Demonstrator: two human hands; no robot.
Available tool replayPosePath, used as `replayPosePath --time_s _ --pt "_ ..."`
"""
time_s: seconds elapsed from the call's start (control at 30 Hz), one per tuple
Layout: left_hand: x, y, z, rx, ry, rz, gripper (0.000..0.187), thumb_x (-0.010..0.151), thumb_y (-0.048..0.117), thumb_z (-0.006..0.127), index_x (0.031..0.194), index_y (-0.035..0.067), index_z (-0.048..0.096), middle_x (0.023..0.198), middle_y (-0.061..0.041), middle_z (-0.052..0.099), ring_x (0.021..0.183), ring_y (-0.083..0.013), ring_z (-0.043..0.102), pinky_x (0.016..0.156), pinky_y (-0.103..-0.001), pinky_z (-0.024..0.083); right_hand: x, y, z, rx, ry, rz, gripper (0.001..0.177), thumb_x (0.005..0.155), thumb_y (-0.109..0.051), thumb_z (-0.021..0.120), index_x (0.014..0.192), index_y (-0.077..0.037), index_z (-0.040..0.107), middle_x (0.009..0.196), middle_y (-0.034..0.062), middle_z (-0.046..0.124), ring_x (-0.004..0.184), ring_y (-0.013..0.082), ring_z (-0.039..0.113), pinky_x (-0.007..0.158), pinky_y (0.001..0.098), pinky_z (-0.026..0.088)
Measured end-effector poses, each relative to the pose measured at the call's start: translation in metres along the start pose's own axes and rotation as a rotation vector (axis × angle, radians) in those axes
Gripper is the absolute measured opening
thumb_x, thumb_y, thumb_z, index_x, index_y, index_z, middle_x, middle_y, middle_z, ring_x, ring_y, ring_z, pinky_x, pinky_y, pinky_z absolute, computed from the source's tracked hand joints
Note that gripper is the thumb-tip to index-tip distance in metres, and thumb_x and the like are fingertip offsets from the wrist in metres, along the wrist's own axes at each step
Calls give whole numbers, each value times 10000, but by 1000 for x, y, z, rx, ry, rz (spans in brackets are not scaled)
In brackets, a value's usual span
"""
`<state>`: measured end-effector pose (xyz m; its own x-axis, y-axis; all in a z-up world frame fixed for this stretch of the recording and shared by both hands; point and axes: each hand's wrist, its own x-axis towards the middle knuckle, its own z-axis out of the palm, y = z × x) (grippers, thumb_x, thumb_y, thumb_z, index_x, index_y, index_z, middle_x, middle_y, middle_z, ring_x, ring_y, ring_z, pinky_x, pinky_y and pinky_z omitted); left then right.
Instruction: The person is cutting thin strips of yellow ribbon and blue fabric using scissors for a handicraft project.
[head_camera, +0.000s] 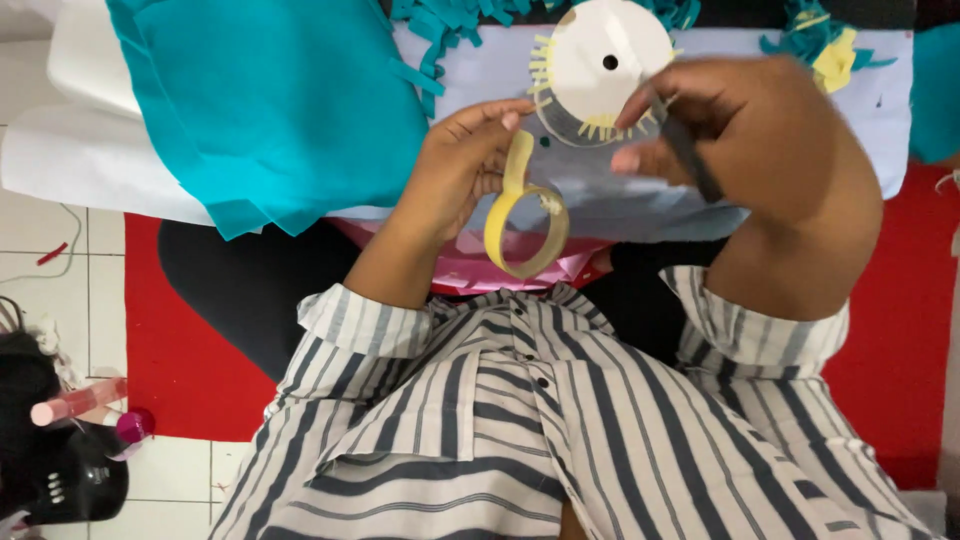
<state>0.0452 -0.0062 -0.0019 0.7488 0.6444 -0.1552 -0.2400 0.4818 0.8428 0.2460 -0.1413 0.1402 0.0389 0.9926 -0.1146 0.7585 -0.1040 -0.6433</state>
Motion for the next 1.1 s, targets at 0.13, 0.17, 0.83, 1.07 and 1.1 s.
replayPosePath --time_s 0.13,0.17,0.83,1.07,1.1 --pt "3 -14 -7 -119 -76 -7 431 984 108 641 1381 -53 600 880 -95 718 655 -89 661 607 -207 603 13 16 7 104 95 -67 270 821 -182 862 989 -9 741 607 68 661 420 114 535 433 219 301" --pt "7 -10 -8 -113 -69 5 431 984 108 641 1381 -53 600 880 -95 718 655 -89 661 607 -207 603 19 15 7 104 94 -82 270 821 -182 862 989 -9 741 607 68 661 420 114 535 433 219 301" --pt "13 0 -14 -92 -160 -89 493 951 97 676 1416 -39 583 824 -134 754 570 -105 679 512 -182 588 34 0 21 -123 -116 437 443 799 -465 808 686 -38 775 480 80 551 463 193 458 535 304 324" --pt "14 -3 -17 -125 -167 -83 492 957 82 668 1425 -39 574 845 -137 749 585 -119 686 520 -193 598 36 0 22 -119 -132 428 448 819 -459 796 664 -40 763 477 79 577 460 187 470 539 299 334" --pt "15 -3 -17 -123 -165 -84 494 956 85 669 1424 -42 573 849 -141 750 593 -128 695 523 -199 601 36 0 22 -97 -122 420 439 816 -438 795 653 -33 755 469 76 564 460 183 457 536 296 327"
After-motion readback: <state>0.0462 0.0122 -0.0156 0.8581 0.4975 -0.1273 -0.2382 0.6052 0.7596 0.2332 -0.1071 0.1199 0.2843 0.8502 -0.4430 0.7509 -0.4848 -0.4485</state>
